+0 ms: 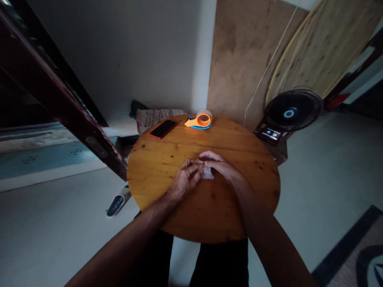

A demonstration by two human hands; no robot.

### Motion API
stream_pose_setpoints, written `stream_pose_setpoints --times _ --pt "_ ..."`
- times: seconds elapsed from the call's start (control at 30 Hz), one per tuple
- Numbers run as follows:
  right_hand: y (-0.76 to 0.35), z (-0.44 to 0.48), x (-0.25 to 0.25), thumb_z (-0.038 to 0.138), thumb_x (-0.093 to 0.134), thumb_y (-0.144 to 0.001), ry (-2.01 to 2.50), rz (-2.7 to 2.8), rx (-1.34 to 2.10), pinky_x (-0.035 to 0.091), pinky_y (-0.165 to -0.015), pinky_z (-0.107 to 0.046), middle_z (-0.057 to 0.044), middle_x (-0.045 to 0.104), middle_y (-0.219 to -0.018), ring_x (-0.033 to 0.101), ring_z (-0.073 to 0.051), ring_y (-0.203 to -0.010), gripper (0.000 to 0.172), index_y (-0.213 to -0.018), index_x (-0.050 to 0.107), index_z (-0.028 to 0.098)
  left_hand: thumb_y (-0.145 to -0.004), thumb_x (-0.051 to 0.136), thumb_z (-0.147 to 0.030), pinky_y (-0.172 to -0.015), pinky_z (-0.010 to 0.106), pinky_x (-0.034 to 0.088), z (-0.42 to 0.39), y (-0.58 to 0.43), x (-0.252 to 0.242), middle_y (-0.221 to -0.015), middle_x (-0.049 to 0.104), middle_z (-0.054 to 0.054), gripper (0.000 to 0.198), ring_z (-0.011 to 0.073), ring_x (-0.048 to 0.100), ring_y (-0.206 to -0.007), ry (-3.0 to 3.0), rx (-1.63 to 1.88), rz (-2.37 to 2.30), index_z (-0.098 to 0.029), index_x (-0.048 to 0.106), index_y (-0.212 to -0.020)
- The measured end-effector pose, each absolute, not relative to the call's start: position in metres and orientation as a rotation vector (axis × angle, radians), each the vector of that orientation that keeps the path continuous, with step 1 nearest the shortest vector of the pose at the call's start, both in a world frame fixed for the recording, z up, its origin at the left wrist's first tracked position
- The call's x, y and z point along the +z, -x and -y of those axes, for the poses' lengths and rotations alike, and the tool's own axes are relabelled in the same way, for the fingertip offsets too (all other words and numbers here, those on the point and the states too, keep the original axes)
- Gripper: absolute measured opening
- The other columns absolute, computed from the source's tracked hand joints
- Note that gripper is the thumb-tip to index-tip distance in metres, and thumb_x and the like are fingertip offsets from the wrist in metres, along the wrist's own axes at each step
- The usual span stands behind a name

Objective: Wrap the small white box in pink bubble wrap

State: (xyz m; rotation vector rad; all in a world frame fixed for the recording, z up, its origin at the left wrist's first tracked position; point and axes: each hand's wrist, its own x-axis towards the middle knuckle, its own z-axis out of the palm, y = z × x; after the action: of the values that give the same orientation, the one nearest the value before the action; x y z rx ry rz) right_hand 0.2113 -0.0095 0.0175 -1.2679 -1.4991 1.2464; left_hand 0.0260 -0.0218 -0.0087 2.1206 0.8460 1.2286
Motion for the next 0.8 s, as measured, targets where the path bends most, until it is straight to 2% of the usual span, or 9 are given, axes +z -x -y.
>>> stream_pose_setpoints --times 0.13,0.27,0.47,0.6,0.8 --pt "-0.2083 0.0079 0.0158 0.016 0.058 -0.064 1.24 1.36 1.277 0.049 -0.087 -0.033 -0.003 0.069 -0.108 0.062 -0.021 -0.105 0.036 -0.099 0.064 0.024 -0.089 0.056 -0.023 -0.086 0.033 0.052 0.0211 -0.0263 -0.0097 -0.097 0.059 0.007 0.021 0.0164 0.06 -0.093 -2.115 1.244 -0.84 -0.021 0.069 -0.105" --pt "-0.2067 0.0074 0.0148 0.014 0.057 -0.064 1.247 1.311 1.271 0.049 -0.091 -0.036 -0.005 0.069 -0.111 0.061 -0.022 -0.11 0.041 -0.103 0.064 0.025 -0.088 0.057 -0.022 -0.087 0.033 0.052 0.0209 -0.0259 -0.0093 -0.097 0.059 0.006 0.022 0.0171 0.059 -0.094 -2.119 1.232 -0.841 -0.022 0.069 -0.106" --pt "-0.2102 0.0082 0.0173 0.013 0.056 -0.063 1.227 1.333 1.294 0.048 -0.094 -0.037 -0.004 0.071 -0.109 0.061 -0.022 -0.11 0.04 -0.1 0.065 0.024 -0.088 0.056 -0.021 -0.086 0.033 0.052 0.0225 -0.0258 -0.0064 -0.097 0.059 0.006 0.023 0.0164 0.059 -0.093 -2.105 1.217 -0.849 -0.022 0.07 -0.106" --pt "-0.2101 0.012 0.0218 0.019 0.061 -0.067 1.229 1.411 1.286 0.047 -0.095 -0.038 -0.004 0.069 -0.114 0.06 -0.023 -0.112 0.036 -0.103 0.066 0.024 -0.088 0.057 -0.022 -0.082 0.032 0.053 0.0221 -0.0258 -0.0076 -0.094 0.057 0.006 0.021 0.0163 0.058 -0.09 -2.104 1.262 -0.833 -0.021 0.07 -0.103" --pt "-0.2077 0.0115 0.0213 0.014 0.06 -0.061 1.256 1.399 1.309 0.047 -0.093 -0.037 -0.004 0.066 -0.118 0.058 -0.023 -0.114 0.044 -0.104 0.064 0.025 -0.088 0.057 -0.021 -0.085 0.033 0.052 0.0229 -0.0257 -0.0048 -0.096 0.057 0.006 0.02 0.0164 0.058 -0.092 -2.127 1.257 -0.796 -0.02 0.07 -0.103"
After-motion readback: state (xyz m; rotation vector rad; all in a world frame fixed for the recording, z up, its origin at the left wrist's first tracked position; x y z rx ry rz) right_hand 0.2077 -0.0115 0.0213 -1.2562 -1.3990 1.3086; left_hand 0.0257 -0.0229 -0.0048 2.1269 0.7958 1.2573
